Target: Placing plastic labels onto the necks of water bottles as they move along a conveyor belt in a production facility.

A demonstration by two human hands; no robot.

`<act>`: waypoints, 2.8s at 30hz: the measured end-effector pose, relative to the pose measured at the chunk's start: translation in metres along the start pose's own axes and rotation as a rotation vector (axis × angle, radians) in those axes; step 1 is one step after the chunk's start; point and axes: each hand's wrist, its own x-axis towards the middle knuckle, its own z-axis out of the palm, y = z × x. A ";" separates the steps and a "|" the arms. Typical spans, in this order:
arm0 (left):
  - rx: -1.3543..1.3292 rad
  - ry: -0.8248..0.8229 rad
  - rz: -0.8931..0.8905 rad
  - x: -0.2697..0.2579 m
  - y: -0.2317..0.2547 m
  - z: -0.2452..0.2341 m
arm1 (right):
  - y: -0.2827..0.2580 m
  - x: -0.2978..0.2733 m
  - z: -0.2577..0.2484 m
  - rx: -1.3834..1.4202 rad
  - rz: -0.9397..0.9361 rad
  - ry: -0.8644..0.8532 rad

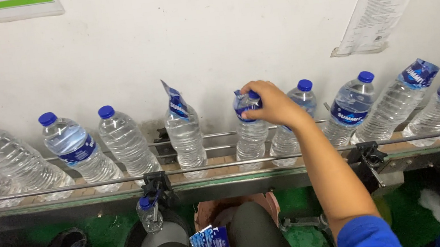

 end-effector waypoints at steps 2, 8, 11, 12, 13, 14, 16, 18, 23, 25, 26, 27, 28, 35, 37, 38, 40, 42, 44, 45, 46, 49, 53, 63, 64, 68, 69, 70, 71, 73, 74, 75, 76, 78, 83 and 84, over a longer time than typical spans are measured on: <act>0.006 0.003 -0.016 0.013 -0.007 -0.009 | -0.006 -0.019 -0.005 0.168 0.048 -0.139; -0.112 0.071 0.021 0.003 -0.001 -0.013 | 0.000 -0.047 0.022 0.486 0.323 0.082; -0.152 -0.003 -0.037 -0.022 0.018 -0.010 | 0.009 -0.060 0.058 0.562 0.358 0.417; -0.148 -0.004 -0.022 -0.021 0.020 -0.010 | 0.015 -0.066 0.071 0.532 0.341 0.530; -0.141 0.001 -0.016 -0.023 0.018 -0.014 | 0.018 -0.077 0.087 0.504 0.332 0.637; -0.135 0.003 -0.023 -0.019 0.015 -0.018 | 0.023 -0.083 0.087 0.503 0.341 0.636; -0.035 0.027 -0.020 -0.005 0.015 -0.020 | 0.036 -0.083 0.086 0.403 0.309 0.650; -0.049 0.012 -0.007 -0.031 0.034 -0.020 | 0.046 -0.078 0.079 0.353 0.316 0.597; -0.151 -0.080 -0.012 -0.053 0.041 -0.023 | 0.028 -0.086 0.046 0.198 0.564 0.410; 0.014 -0.048 0.002 -0.069 0.049 -0.024 | 0.036 -0.089 0.046 0.252 0.450 0.382; 0.017 -0.050 -0.005 -0.082 0.053 -0.022 | 0.039 -0.096 0.048 0.249 0.457 0.379; 0.001 -0.020 -0.005 -0.092 0.060 -0.019 | 0.041 -0.098 0.051 0.251 0.476 0.400; -0.016 0.010 -0.006 -0.103 0.067 -0.017 | 0.044 -0.100 0.054 0.253 0.494 0.420; -0.008 0.402 -0.032 -0.011 0.032 -0.031 | -0.097 -0.198 0.217 0.399 0.542 0.143; -0.175 0.314 0.050 -0.058 0.056 -0.028 | -0.104 -0.224 0.267 0.938 0.104 -0.516; -0.172 0.323 0.051 -0.036 0.043 -0.035 | -0.099 -0.221 0.265 0.948 0.102 -0.516; -0.012 0.412 0.061 0.012 0.020 -0.045 | -0.086 -0.212 0.260 1.008 0.198 -0.481; -0.036 0.369 0.072 0.011 0.027 -0.045 | -0.093 -0.192 0.221 1.229 0.111 -0.662; -0.046 0.331 0.064 -0.017 0.036 -0.045 | -0.104 -0.167 0.181 1.459 0.038 -0.850; -0.161 0.186 0.086 -0.040 0.047 -0.038 | -0.106 -0.147 0.159 1.095 0.033 -0.660; -0.275 0.041 0.110 -0.063 0.057 -0.030 | -0.107 -0.126 0.137 0.732 0.028 -0.470; -0.487 -0.033 0.038 -0.062 0.053 -0.028 | -0.095 -0.040 0.075 0.310 -0.236 0.411; -0.500 -0.112 0.172 -0.009 0.018 -0.040 | -0.066 0.034 0.052 0.095 -0.174 0.257; -0.128 0.104 0.085 0.043 0.006 -0.050 | -0.049 0.003 0.050 0.326 0.117 -0.015; -0.073 0.091 0.049 0.045 0.006 -0.051 | -0.048 -0.005 0.050 0.419 0.136 0.081; -0.145 0.172 0.114 0.010 0.012 -0.044 | -0.036 -0.018 0.080 0.474 0.315 0.191; -0.171 0.162 0.044 0.002 0.019 -0.041 | -0.028 -0.023 0.089 0.538 0.276 0.327; -0.196 0.151 -0.027 -0.006 0.026 -0.038 | -0.021 -0.027 0.098 0.600 0.235 0.464; -0.191 0.147 -0.028 0.001 0.025 -0.040 | -0.012 -0.035 0.104 0.595 0.239 0.467; -0.062 0.161 0.002 0.014 0.021 -0.047 | 0.005 -0.052 0.120 0.583 0.351 0.459; -0.061 0.159 0.000 0.026 0.015 -0.048 | 0.009 -0.058 0.116 0.581 0.354 0.459; 0.016 0.197 -0.022 0.038 0.010 -0.049 | 0.013 -0.061 0.112 0.566 0.347 0.465; 0.093 0.236 -0.043 0.051 0.006 -0.050 | 0.016 -0.064 0.108 0.552 0.341 0.470; 0.021 0.193 -0.028 0.030 0.011 -0.051 | 0.022 -0.075 0.115 0.514 0.346 0.502; -0.002 0.357 -0.089 0.025 0.022 -0.048 | -0.065 -0.139 0.178 0.159 0.288 0.784; -0.039 0.406 -0.069 0.024 0.022 -0.047 | -0.087 -0.158 0.202 0.410 0.189 0.469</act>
